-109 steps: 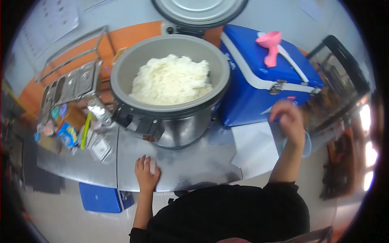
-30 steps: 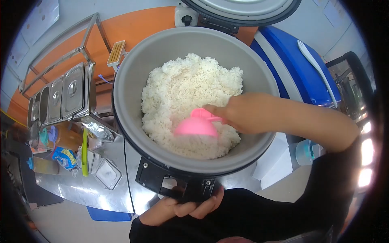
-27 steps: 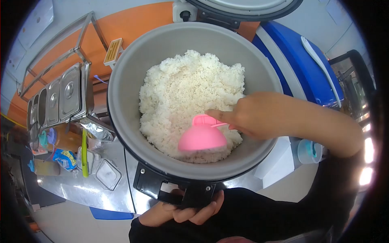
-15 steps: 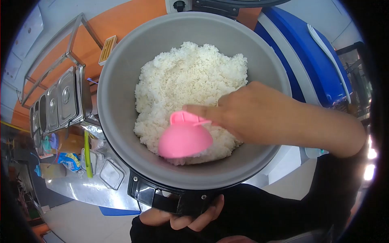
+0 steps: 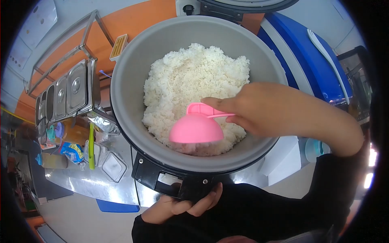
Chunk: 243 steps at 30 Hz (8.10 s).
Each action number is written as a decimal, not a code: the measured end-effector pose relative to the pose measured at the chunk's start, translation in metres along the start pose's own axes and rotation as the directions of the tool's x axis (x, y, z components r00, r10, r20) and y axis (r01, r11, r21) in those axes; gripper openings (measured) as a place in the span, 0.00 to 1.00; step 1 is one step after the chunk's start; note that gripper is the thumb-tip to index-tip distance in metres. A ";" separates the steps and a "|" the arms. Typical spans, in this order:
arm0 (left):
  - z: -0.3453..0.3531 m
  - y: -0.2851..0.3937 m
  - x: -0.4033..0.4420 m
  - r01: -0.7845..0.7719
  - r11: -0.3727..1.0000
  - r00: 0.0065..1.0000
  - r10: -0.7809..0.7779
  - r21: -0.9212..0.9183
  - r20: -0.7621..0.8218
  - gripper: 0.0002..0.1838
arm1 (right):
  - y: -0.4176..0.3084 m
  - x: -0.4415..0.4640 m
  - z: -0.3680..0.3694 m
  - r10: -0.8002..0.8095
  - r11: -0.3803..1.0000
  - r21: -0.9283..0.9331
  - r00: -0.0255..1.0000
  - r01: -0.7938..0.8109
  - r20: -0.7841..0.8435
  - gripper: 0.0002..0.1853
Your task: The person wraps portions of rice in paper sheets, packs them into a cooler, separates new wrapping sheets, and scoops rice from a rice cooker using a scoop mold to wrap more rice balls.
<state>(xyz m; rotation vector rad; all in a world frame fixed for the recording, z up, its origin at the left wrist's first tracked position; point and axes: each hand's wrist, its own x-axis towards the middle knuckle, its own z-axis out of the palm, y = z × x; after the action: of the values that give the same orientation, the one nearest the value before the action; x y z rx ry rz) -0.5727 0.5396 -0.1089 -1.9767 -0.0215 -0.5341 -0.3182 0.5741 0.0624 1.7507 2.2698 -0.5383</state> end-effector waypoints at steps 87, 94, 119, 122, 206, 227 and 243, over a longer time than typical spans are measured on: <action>0.019 0.006 0.005 0.700 0.216 0.434 -0.885 -0.681 0.165 0.32 | -0.006 0.075 0.016 0.135 0.935 0.300 0.972 -0.190 0.193 0.19; 0.024 0.009 0.005 0.658 0.233 0.441 -0.890 -0.716 0.117 0.30 | -0.029 0.053 0.018 0.094 0.956 0.265 0.986 -0.129 0.139 0.21; 0.021 0.004 0.005 0.668 0.270 0.471 -0.875 -0.694 0.113 0.29 | 0.006 0.023 -0.011 -0.034 0.449 0.887 0.989 -0.111 0.141 0.21; 0.016 0.000 0.004 0.680 0.285 0.497 -0.857 -0.676 0.139 0.31 | 0.016 -0.010 -0.017 -0.003 0.256 0.965 0.998 -0.057 0.060 0.15; -0.018 0.301 0.233 0.846 0.146 0.499 -0.554 -0.513 0.666 0.22 | 0.222 -0.403 0.381 0.336 -0.547 0.836 0.923 0.030 0.187 0.12; -0.051 0.218 0.086 0.717 0.505 -0.129 -0.583 0.481 0.803 0.08 | 0.224 -0.388 0.371 0.304 -0.437 0.895 0.922 -0.087 0.238 0.14; 0.030 0.270 0.215 0.986 0.053 0.168 -0.259 -0.160 0.951 0.26 | 0.233 -0.397 0.438 0.303 -0.493 0.868 0.947 0.061 0.106 0.24</action>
<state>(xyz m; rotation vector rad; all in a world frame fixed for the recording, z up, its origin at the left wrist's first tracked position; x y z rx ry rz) -0.3016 0.3943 -0.2693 -2.9412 -1.8836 -0.2880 -0.0091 0.0924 -0.2140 2.4835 0.7996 -3.3201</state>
